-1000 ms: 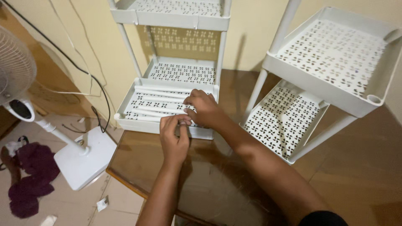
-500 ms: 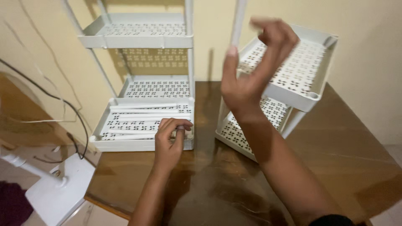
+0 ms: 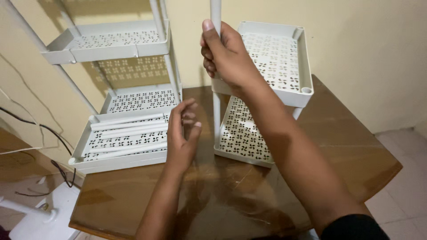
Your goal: The person assembles a white plastic storage shelf on a wooden table. They insert vertical poles into the base, attach perforated shelves, and secure the frame by hand.
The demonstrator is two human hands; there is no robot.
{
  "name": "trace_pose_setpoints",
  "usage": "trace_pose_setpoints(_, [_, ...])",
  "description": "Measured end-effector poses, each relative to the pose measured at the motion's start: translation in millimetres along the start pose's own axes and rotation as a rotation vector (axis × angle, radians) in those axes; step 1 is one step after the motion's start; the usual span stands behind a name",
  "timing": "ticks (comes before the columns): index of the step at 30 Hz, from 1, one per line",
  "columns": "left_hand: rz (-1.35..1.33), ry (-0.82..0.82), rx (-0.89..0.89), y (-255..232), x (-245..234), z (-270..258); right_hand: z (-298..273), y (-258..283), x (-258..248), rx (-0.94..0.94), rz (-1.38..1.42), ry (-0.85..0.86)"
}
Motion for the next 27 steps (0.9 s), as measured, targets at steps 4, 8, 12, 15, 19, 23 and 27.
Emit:
trace_pose_setpoints(4, [0.054, 0.049, 0.068, -25.9, 26.0, 5.7, -15.3, 14.1, -12.2, 0.15, 0.083, 0.088])
trace_pose_setpoints(8, [0.128, 0.118, 0.124, -47.9, 59.9, 14.3, -34.1, 32.9, -19.9, 0.253, 0.24, 0.309])
trace_pose_setpoints(12, [-0.045, 0.298, 0.137, -61.7, 98.0, 18.0, -48.8, 53.6, -30.8, 0.29, 0.224, 0.478])
trace_pose_setpoints(15, [-0.056, 0.293, 0.198, -67.6, 111.8, 11.7, -51.2, 58.1, -37.5, 0.326, 0.162, 0.489])
trace_pose_setpoints(19, [-0.172, 0.277, 0.245, -72.7, 119.6, 17.7, -51.3, 68.7, -31.8, 0.2, 0.125, 0.62])
trace_pose_setpoints(23, [0.106, 0.191, 0.538, -79.7, 111.9, 26.9, -51.3, 54.0, -44.2, 0.315, 0.15, 0.491])
trace_pose_setpoints(27, [-0.041, 0.235, 0.454, -71.2, 108.9, 32.6, -56.1, 56.4, -44.2, 0.352, 0.212, 0.546])
Point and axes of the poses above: each hand's wrist, its own z-axis towards the middle knuckle, its own x-axis out of the palm, y = z × x, the point moved 8 cm from there along z, towards the middle knuckle, and after that the axes turned 12 degrees about -y, right-handed, at the moved point
